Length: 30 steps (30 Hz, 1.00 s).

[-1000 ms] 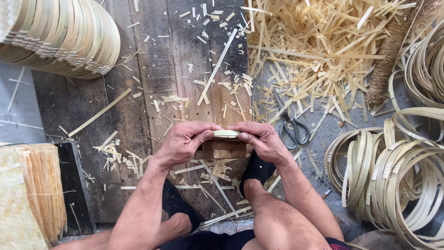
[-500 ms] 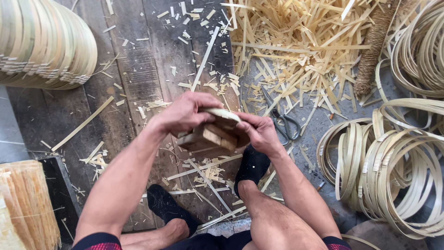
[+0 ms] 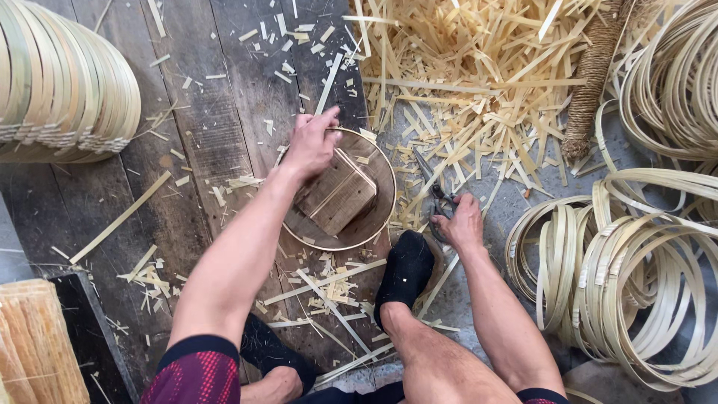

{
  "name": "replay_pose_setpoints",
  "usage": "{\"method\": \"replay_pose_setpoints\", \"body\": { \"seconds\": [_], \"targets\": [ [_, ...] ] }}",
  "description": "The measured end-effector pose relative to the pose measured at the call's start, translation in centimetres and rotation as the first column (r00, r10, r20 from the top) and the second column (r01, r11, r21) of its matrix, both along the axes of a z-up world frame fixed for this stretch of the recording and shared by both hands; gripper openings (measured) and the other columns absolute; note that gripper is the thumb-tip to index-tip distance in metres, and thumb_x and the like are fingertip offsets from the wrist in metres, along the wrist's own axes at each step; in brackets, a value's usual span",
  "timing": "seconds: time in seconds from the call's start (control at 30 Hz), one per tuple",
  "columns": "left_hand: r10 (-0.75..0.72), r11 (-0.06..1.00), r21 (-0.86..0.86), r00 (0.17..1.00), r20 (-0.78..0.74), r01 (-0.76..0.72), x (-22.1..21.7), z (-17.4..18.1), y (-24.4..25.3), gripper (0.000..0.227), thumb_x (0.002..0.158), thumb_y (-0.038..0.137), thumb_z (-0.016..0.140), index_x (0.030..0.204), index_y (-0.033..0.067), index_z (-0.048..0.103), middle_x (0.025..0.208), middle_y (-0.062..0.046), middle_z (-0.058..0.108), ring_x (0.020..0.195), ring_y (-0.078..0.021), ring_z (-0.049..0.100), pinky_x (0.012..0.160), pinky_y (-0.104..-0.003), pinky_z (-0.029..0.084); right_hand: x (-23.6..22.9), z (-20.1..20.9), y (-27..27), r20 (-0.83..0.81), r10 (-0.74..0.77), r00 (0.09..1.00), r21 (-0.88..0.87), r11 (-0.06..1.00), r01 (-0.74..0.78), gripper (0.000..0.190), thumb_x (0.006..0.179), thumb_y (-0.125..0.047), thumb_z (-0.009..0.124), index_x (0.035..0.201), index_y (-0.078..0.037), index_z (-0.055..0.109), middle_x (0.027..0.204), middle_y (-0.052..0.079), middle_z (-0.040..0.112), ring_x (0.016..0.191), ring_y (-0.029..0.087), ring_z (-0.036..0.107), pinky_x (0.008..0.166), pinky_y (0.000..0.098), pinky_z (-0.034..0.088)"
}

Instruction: The person constructs a circular base by weaving bamboo strips through a woven sheet and trimming the edges with shears.

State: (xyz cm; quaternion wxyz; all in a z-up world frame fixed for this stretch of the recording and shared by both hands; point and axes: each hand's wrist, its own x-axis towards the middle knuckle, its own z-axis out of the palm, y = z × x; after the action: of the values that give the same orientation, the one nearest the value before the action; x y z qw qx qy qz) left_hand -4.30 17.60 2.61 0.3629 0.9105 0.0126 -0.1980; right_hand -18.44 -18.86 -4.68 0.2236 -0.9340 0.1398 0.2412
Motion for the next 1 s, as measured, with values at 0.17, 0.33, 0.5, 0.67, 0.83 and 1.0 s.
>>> {"method": "replay_pose_setpoints", "body": {
  "seconds": [0.17,0.33,0.5,0.67,0.83,1.0],
  "targets": [
    [-0.045,0.974,0.22,0.894,0.445,-0.061,-10.1,3.3,-1.4,0.136,0.058,0.076,0.085,0.157,0.0112,0.017,0.148,-0.03,0.033,0.135,-0.0451,0.035,0.109,-0.064,0.028,0.1,-1.3,-1.9,-0.167,0.063,0.984,-0.067,0.995,-0.075,0.054,0.071,-0.013,0.081,0.119,0.0,0.06,0.111,0.024,0.071,0.105,0.038,0.069,0.094,0.0457,0.055],
    [-0.163,0.901,0.429,0.962,0.22,0.054,-12.0,4.5,-2.6,0.144,0.043,0.06,0.094,0.161,0.0193,0.02,0.144,-0.028,0.03,0.132,-0.0448,0.035,0.105,-0.064,0.03,1.1,3.2,-1.8,-0.349,0.015,0.937,0.179,0.983,0.05,0.048,0.07,-0.019,0.077,0.114,-0.003,0.067,0.099,0.019,0.077,0.092,0.03,0.076,0.088,0.0401,0.06],
    [-0.256,0.869,0.43,0.966,-0.033,0.245,-12.7,7.0,-3.2,0.139,0.043,0.051,0.096,0.157,0.0208,0.023,0.133,-0.025,0.034,0.126,-0.0423,0.036,0.105,-0.062,0.029,0.9,6.8,1.3,-0.027,0.241,0.97,0.054,0.969,-0.24,0.051,0.08,-0.044,0.079,0.107,-0.002,0.066,0.099,0.016,0.068,0.091,0.029,0.068,0.08,0.043,0.055],
    [-0.26,0.831,0.457,0.948,-0.183,0.316,-11.7,8.7,-3.8,0.141,0.048,0.056,0.095,0.162,0.0191,0.021,0.131,-0.023,0.036,0.123,-0.0409,0.038,0.107,-0.062,0.029,3.4,6.8,3.9,0.274,0.482,0.832,-0.148,0.876,-0.459,0.059,0.08,-0.053,0.075,0.105,-0.001,0.066,0.095,0.016,0.061,0.088,0.031,0.062,0.073,0.0428,0.054],
    [-0.28,0.799,0.484,0.933,-0.227,0.357,-10.8,9.4,-4.0,0.142,0.047,0.059,0.097,0.161,0.021,0.02,0.135,-0.026,0.036,0.124,-0.0421,0.038,0.104,-0.062,0.03,6.1,5.7,5.2,-0.057,0.524,0.85,-0.147,0.838,-0.526,0.052,0.09,-0.049,0.069,0.106,0.0,0.066,0.093,0.017,0.062,0.084,0.028,0.063,0.069,0.0424,0.056],
    [-0.308,0.795,0.48,0.928,-0.21,0.372,-10.7,9.4,-3.5,0.144,0.045,0.059,0.098,0.16,0.0211,0.02,0.139,-0.028,0.034,0.127,-0.0431,0.036,0.104,-0.063,0.028,6.9,3.5,3.6,-0.103,0.567,0.817,-0.136,0.806,-0.576,0.035,0.098,-0.037,0.061,0.106,-0.004,0.071,0.091,0.013,0.064,0.078,0.025,0.065,0.07,0.0415,0.057]
  ]
}}
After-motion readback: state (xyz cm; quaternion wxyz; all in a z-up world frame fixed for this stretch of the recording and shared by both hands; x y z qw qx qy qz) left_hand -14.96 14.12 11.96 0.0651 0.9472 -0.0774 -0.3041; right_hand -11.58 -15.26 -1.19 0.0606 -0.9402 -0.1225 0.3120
